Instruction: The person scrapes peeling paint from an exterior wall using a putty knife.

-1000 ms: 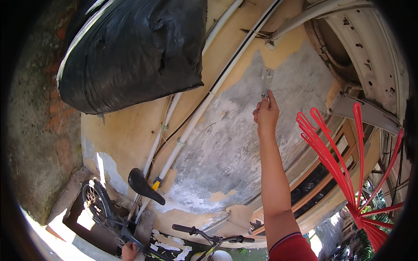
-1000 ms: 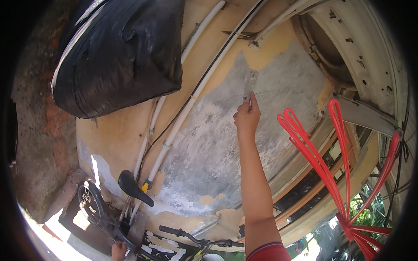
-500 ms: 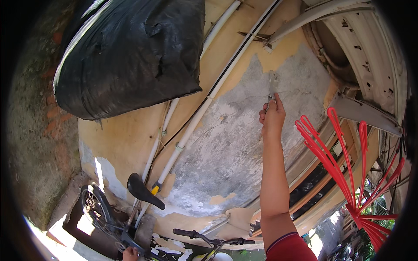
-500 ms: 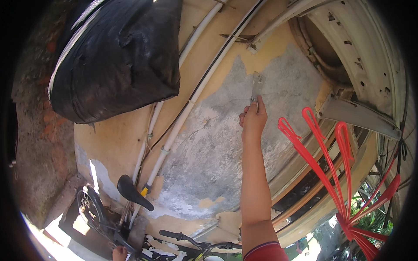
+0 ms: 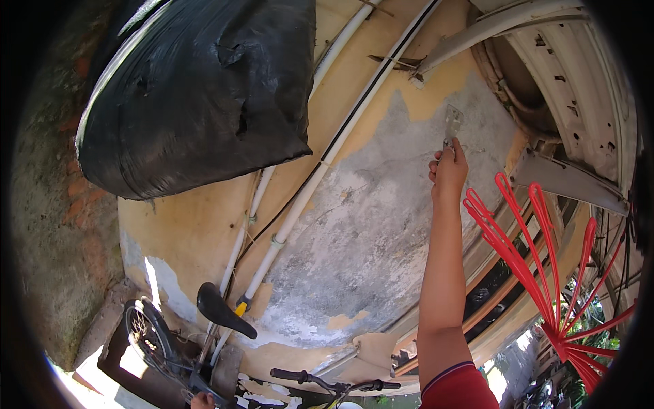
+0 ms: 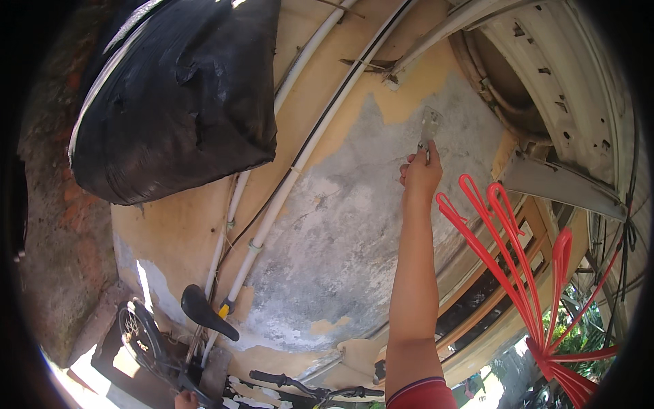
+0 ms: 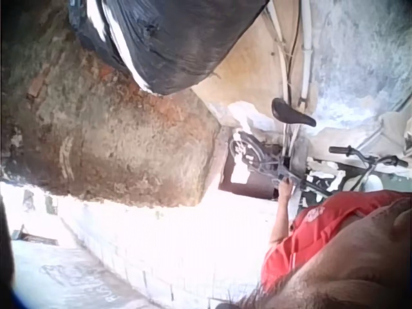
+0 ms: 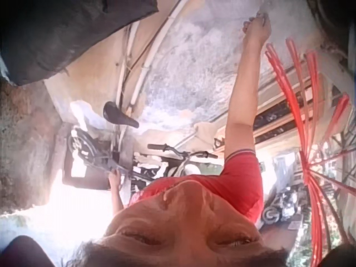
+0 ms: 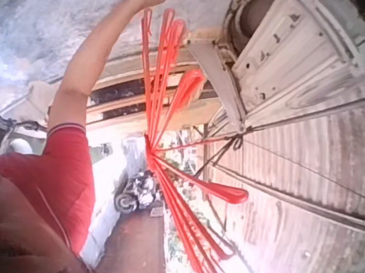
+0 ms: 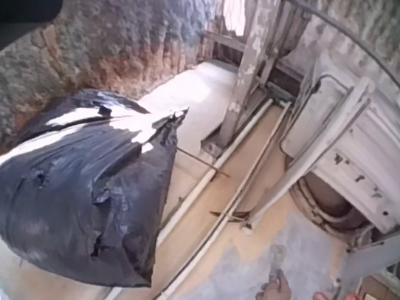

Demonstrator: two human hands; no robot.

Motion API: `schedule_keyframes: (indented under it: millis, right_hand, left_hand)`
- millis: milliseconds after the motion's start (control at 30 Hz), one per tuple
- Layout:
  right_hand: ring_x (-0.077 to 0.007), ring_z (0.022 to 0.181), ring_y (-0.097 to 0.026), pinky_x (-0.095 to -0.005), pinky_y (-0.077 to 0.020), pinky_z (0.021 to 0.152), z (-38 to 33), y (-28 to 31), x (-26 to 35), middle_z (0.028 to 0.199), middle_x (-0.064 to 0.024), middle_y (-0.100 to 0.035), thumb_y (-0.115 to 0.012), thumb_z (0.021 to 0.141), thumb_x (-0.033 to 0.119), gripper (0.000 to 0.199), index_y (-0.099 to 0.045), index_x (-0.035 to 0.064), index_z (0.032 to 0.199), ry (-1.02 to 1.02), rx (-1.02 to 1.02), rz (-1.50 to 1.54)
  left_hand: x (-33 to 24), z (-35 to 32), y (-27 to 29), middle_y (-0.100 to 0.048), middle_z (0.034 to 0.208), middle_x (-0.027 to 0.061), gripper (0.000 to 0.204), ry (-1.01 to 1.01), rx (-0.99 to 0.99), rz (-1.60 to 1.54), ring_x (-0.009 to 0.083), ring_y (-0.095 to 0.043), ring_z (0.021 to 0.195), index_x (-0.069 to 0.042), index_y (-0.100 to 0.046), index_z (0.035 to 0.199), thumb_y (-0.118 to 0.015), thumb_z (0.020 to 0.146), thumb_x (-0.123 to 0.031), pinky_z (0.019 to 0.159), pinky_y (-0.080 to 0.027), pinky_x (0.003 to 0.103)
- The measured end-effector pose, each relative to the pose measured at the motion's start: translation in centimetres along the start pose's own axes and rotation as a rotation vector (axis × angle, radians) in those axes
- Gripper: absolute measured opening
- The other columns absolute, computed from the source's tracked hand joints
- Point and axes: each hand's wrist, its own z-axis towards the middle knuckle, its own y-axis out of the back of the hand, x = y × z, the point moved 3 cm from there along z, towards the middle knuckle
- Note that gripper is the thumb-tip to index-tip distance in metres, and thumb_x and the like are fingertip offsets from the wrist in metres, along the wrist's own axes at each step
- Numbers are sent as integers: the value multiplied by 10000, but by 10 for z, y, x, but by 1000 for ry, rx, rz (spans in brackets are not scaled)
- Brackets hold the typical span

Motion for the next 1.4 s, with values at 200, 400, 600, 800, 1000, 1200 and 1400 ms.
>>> schedule_keyframes:
  millis: [200, 400, 600, 800, 1000, 1200, 1400]
  right_hand:
    - [-77, 520, -447, -225, -298, 419, 39, -9, 16, 774, -9, -523, -501, 976, 166, 513, -400, 91, 1473, 33, 37, 141]
    - [-71, 516, -425, -240, -333, 433, -31, 10, -33, 747, -21, -546, -570, 938, 139, 558, -393, 51, 1459, 84, -25, -71]
    - [-75, 571, -455, -242, -378, 483, -63, 94, -87, 841, -60, -590, -560, 941, 130, 527, -426, 31, 1441, 135, -90, -161]
    - [-153, 758, -580, -291, -479, 666, -68, 176, -139, 1034, -116, -626, -522, 967, 141, 514, -420, 16, 1454, 144, -114, -428]
    - [-199, 901, -573, -314, -449, 794, -30, 229, -134, 1098, -126, -608, -520, 988, 156, 452, -475, 6, 1412, 306, -207, -619]
    - [-160, 862, -517, -294, -427, 725, 34, 270, -105, 1006, -102, -596, -516, 1006, 179, 389, -543, -12, 1344, 526, -229, -760]
    - [-267, 1148, -606, -329, -466, 943, 65, 266, -75, 1259, -224, -622, -493, 1021, 219, 427, -516, -34, 1365, 533, -106, -663]
  left_hand:
    - [-22, 8, 5, -659, 876, 308, 447, 14, 111, 4, 495, -625, 899, 30, -659, 1004, -500, 965, -386, 791, -479, 538]
    - [-48, 11, 5, -658, 912, 314, 493, 93, 131, 14, 496, -622, 941, 30, -670, 1008, -498, 963, -429, 790, -484, 540]
    - [-29, 7, -15, -659, 910, 310, 518, 117, 181, 53, 499, -619, 940, 10, -683, 1000, -508, 954, -474, 770, -482, 546]
    - [-26, 10, -24, -662, 930, 305, 498, 53, 256, 56, 498, -618, 953, -11, -685, 1032, -493, 959, -465, 793, -487, 541]
    - [-55, 10, -23, -652, 1001, 307, 510, -25, 216, 30, 488, -601, 1007, -26, -670, 1072, -464, 957, -477, 834, -473, 549]
    - [-57, 2, -40, -653, 949, 312, 512, 8, 265, 73, 503, -607, 960, -8, -653, 1030, -458, 959, -475, 806, -479, 553]
    - [-29, -1, -67, -656, 912, 305, 477, -77, 230, 99, 491, -622, 926, -5, -670, 996, -484, 960, -443, 782, -488, 545]
